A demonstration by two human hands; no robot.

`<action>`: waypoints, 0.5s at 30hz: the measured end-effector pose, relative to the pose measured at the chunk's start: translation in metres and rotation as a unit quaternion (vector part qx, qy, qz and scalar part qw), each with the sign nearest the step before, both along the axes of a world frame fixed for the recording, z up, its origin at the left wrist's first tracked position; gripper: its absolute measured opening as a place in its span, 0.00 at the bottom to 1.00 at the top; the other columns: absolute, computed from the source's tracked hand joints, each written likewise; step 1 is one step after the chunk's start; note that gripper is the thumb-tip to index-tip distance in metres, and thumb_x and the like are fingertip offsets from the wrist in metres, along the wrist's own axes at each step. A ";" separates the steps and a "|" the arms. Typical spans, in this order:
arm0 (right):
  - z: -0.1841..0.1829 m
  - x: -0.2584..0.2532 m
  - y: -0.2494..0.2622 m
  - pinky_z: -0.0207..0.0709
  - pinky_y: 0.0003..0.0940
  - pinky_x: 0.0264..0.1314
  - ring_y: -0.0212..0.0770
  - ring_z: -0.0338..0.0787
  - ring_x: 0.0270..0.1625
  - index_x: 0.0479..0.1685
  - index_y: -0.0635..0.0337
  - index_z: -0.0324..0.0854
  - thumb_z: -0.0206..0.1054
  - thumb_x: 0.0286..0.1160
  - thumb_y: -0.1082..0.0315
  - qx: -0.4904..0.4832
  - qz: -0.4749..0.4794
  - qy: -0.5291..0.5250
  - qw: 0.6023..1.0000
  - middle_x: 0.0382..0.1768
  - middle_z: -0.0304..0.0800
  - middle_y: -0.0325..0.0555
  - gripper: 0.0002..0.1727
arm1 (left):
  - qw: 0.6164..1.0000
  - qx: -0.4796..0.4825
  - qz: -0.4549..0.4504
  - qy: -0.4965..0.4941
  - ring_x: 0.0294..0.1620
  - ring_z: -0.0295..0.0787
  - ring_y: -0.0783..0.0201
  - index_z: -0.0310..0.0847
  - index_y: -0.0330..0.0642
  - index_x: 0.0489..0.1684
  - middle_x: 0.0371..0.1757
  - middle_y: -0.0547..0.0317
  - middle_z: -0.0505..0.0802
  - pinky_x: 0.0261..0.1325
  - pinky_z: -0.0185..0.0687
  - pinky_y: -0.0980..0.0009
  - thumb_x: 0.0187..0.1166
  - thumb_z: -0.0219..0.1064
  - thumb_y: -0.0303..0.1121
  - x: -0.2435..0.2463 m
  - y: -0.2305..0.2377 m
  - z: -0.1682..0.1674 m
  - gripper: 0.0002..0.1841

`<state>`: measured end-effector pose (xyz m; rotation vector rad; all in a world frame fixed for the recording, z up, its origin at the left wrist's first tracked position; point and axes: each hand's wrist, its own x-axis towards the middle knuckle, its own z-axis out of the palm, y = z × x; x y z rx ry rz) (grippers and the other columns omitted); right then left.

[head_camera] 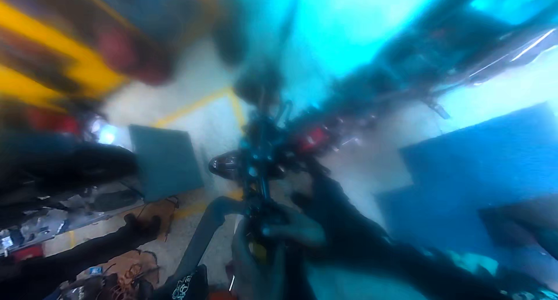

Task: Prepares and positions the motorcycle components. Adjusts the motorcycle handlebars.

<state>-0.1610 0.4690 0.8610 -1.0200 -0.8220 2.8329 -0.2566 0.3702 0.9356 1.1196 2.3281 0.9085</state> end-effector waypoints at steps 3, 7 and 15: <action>-0.010 0.005 -0.006 0.87 0.40 0.65 0.42 0.91 0.61 0.78 0.63 0.68 0.84 0.63 0.52 -0.005 -0.036 0.052 0.998 0.62 0.89 0.50 0.44 | 0.998 0.031 -0.015 -0.059 0.71 0.83 0.50 0.62 0.17 0.75 0.70 0.32 0.82 0.74 0.83 0.55 0.61 0.84 0.36 -0.003 -0.008 -0.003 0.46; 0.000 0.004 0.000 0.83 0.33 0.71 0.31 0.89 0.64 0.78 0.56 0.69 0.85 0.58 0.51 0.021 -0.003 0.008 1.000 0.63 0.89 0.41 0.45 | 0.969 0.002 0.036 -0.243 0.80 0.75 0.60 0.54 0.20 0.83 0.81 0.40 0.75 0.82 0.74 0.63 0.77 0.74 0.46 -0.012 -0.023 0.007 0.45; -0.006 0.012 0.011 0.76 0.38 0.79 0.35 0.81 0.74 0.87 0.57 0.60 0.82 0.57 0.39 0.047 0.096 0.026 0.994 0.73 0.80 0.46 0.57 | 0.907 -0.037 0.212 -0.362 0.54 0.90 0.72 0.82 0.44 0.60 0.51 0.63 0.94 0.63 0.86 0.70 0.91 0.56 0.48 -0.012 -0.038 -0.010 0.18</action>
